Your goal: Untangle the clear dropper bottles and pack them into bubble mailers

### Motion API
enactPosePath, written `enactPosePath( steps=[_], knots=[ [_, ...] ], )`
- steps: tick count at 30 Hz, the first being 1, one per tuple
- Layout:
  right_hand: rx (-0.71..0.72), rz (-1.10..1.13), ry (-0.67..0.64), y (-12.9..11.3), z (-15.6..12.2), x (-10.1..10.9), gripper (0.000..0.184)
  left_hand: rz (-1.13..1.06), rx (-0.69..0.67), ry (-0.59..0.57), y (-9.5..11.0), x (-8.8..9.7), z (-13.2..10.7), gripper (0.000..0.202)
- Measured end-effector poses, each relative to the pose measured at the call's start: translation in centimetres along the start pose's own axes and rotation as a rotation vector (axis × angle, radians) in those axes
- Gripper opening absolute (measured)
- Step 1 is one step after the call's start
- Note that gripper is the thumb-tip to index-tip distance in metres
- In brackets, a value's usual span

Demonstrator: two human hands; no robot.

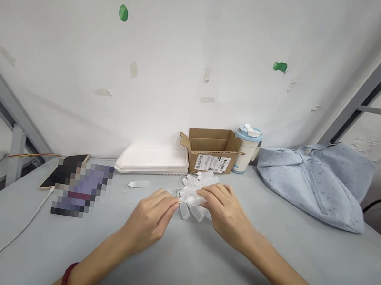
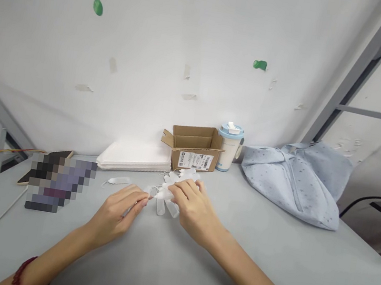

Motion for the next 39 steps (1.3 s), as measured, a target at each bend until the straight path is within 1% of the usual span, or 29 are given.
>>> enactPosePath(
  steps=[8, 14, 19, 23, 30, 34, 39],
  knots=[
    [0.010, -0.024, -0.014, -0.1, 0.1, 0.0, 0.023, 0.038, -0.013, -0.024, 0.0, -0.1, -0.4, 0.015],
    [0.052, -0.061, 0.009, -0.5, -0.1, 0.0, 0.025, 0.124, -0.087, -0.048, 0.2, -0.4, -0.4, 0.017],
    [0.037, 0.018, -0.017, -1.0, -0.3, -0.4, 0.030, 0.176, -0.121, -0.064, 0.2, -0.6, -0.5, 0.019],
    [0.038, 0.080, 0.005, -1.3, -0.3, -0.3, 0.029, 0.179, -0.123, -0.065, 0.4, -0.7, -0.5, 0.020],
    [0.037, 0.119, 0.004, -1.4, -0.6, -0.7, 0.032, 0.156, -0.114, -0.076, 0.5, -0.8, -0.8, 0.019],
    [0.041, 0.135, 0.028, -1.4, -0.6, -0.7, 0.031, 0.151, -0.114, -0.078, 0.6, -0.8, -0.9, 0.018],
    [0.034, 0.142, 0.017, -1.4, -0.8, -0.9, 0.025, 0.125, -0.083, -0.083, 0.5, -0.8, -0.9, 0.018]
  ],
)
Point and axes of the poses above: each hand's wrist, its own z-axis towards the middle knuckle, its own x-axis out of the back of the hand, y = z × x, the point moved 6 cm from there along z, towards the middle knuckle, and after that the axes turned 15 degrees about y, right-handed, at the moved point
